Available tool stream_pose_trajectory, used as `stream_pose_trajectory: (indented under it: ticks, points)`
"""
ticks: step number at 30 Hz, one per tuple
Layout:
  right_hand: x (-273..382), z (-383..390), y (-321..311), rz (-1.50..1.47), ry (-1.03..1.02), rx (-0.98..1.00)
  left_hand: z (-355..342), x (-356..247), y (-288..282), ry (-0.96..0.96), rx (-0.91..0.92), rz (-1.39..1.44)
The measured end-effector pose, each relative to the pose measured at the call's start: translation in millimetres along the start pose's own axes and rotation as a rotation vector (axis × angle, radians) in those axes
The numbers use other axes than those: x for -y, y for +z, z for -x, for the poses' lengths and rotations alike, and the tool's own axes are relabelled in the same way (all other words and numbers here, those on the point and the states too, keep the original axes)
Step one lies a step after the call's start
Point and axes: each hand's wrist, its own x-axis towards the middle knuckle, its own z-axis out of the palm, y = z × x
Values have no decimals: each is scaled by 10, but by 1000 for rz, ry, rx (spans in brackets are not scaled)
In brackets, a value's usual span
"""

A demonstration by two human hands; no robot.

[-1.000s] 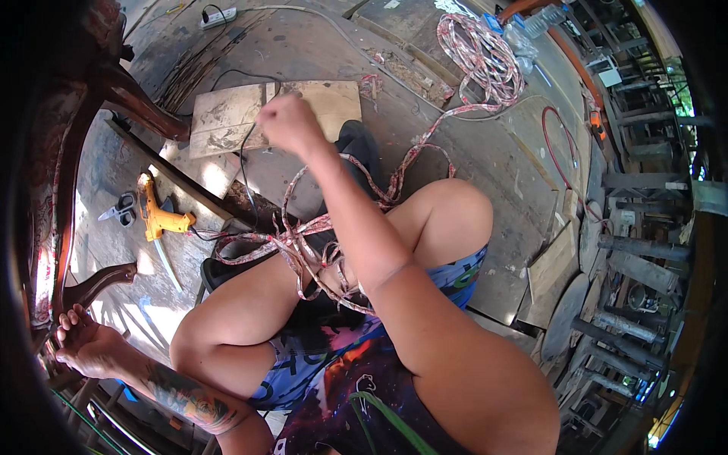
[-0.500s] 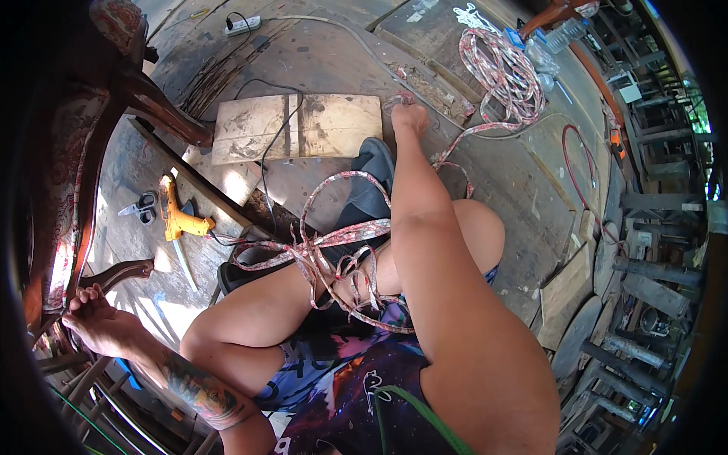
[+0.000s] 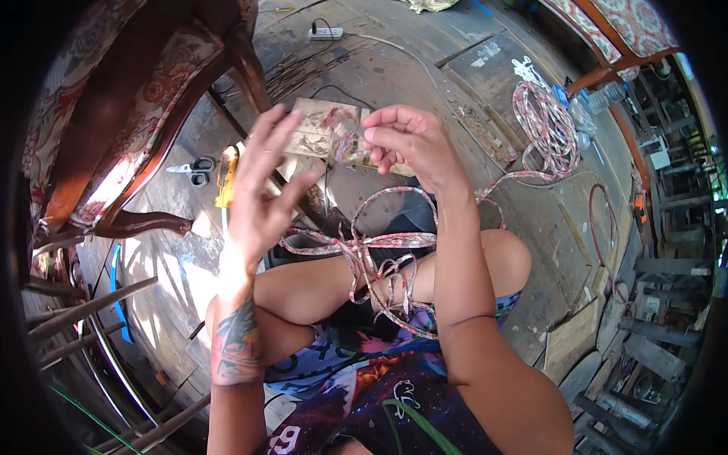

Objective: The recorder is applying a decorative fabric trim to the edge of a chair seat using a hot glue gun.

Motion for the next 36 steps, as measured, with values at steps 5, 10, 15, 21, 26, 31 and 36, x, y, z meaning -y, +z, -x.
stream_pose_trajectory:
  ticks: [5,10,15,21,26,31,36]
  points:
    - [210,207,199,62,60,168,26,273,246,-27,108,-38]
    - [214,202,-142,47,58,-26,96,452,219,-199,27,-208]
    - [285,275,-410,-67,-87,-197,370,783,515,-365,385,-732]
    - [277,285,41,-90,25,102,161,174,180,-165,151,-125]
    - [14,63,564,-75,-17,228,107,84,-42,-180,154,-26]
    - [-267,-235,1342,-115,-214,320,205,202,-242,-413,-184,194]
    - [-306,-521,1908,74,-479,234,219,452,-611,-518,-799,429]
